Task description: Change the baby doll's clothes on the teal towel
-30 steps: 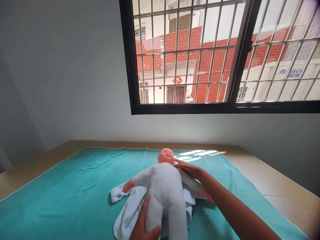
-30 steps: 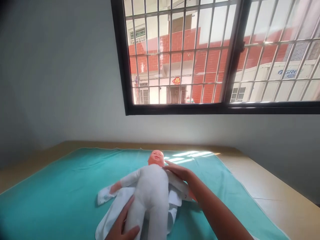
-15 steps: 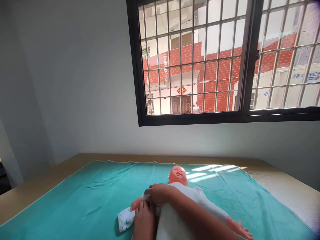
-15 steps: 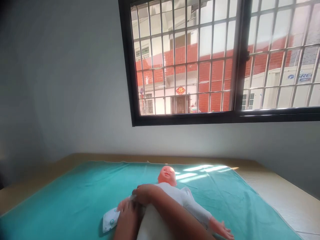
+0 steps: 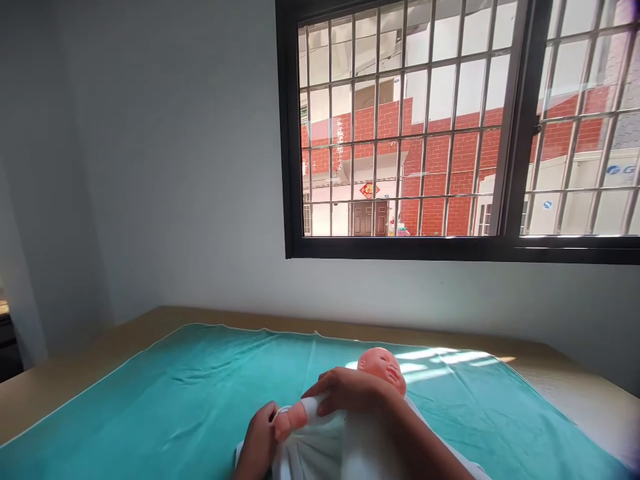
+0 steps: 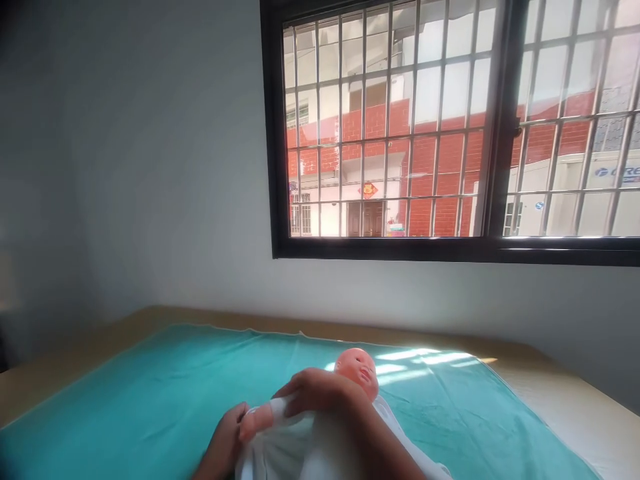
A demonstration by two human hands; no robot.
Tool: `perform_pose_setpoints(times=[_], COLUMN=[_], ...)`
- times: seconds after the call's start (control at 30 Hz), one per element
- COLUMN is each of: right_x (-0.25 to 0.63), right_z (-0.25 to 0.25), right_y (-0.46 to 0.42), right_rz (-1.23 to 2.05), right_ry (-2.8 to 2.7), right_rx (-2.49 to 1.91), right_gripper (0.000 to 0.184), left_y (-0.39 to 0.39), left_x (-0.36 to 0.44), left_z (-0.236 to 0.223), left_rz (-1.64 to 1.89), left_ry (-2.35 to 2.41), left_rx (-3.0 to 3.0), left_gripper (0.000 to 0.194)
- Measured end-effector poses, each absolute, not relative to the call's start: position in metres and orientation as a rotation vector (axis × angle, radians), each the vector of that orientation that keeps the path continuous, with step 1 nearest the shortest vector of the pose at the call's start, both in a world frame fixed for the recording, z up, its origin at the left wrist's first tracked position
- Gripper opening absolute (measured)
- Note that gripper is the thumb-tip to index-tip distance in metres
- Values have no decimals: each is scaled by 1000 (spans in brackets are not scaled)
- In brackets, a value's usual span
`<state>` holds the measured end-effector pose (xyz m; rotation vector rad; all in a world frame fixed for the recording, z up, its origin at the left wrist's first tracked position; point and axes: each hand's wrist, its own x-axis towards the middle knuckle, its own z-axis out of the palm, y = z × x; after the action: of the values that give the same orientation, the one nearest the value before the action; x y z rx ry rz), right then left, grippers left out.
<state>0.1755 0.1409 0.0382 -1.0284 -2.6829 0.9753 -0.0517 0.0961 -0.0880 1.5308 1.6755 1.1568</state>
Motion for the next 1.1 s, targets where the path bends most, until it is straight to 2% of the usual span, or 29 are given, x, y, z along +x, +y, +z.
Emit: perform_pose_setpoints(times=[0.07,0.2,0.3,0.53,0.67,0.73,0.8,0.87,0.93,1.0,1.1], right_x=[175,163,147,124,144,170,207,244,274,290,292], right_z=[35,24,13,-5,5,10,8,0,-13,-25,-34], right_y=[144,149,146,133,124,120,120,123,130,137,143], right_rz=[954,511,340,150,200,244,317,472,723,948,1203], right_ry=[-2754,-2895,-2926,-2887,-2801,-2591,-2237,-1921,-1798,-1768,-1713], right_rx=[-1022,-1124,-1115,-1063,-1013,-1069,-1264,-1531,-1674,-1691,-1600], right_gripper=[33,22,11,21,29,26,23,35,42,45,53], left_y=[95,84,78,87,94,90,80,72,70,76,94], left_x=[-57,-57,-36,8,0,-6,-12,-19,-26,-28,-20], left_z=[-81,-55,-46,-47,-27,-24,-28,-36,-44,-48,-46], left_rz=[1148,1048,1032,1580,1625,1586,1522,1374,1158,994,961], left_ry=[1723,1826,1834,1571,1499,1469,1512,1608,1689,1716,1683], left_rx=[1492,1623,1684,1304,1260,1233,1151,1084,1127,1229,1356], left_gripper=[17,18,17,14,21,26,39,51,48,35,24])
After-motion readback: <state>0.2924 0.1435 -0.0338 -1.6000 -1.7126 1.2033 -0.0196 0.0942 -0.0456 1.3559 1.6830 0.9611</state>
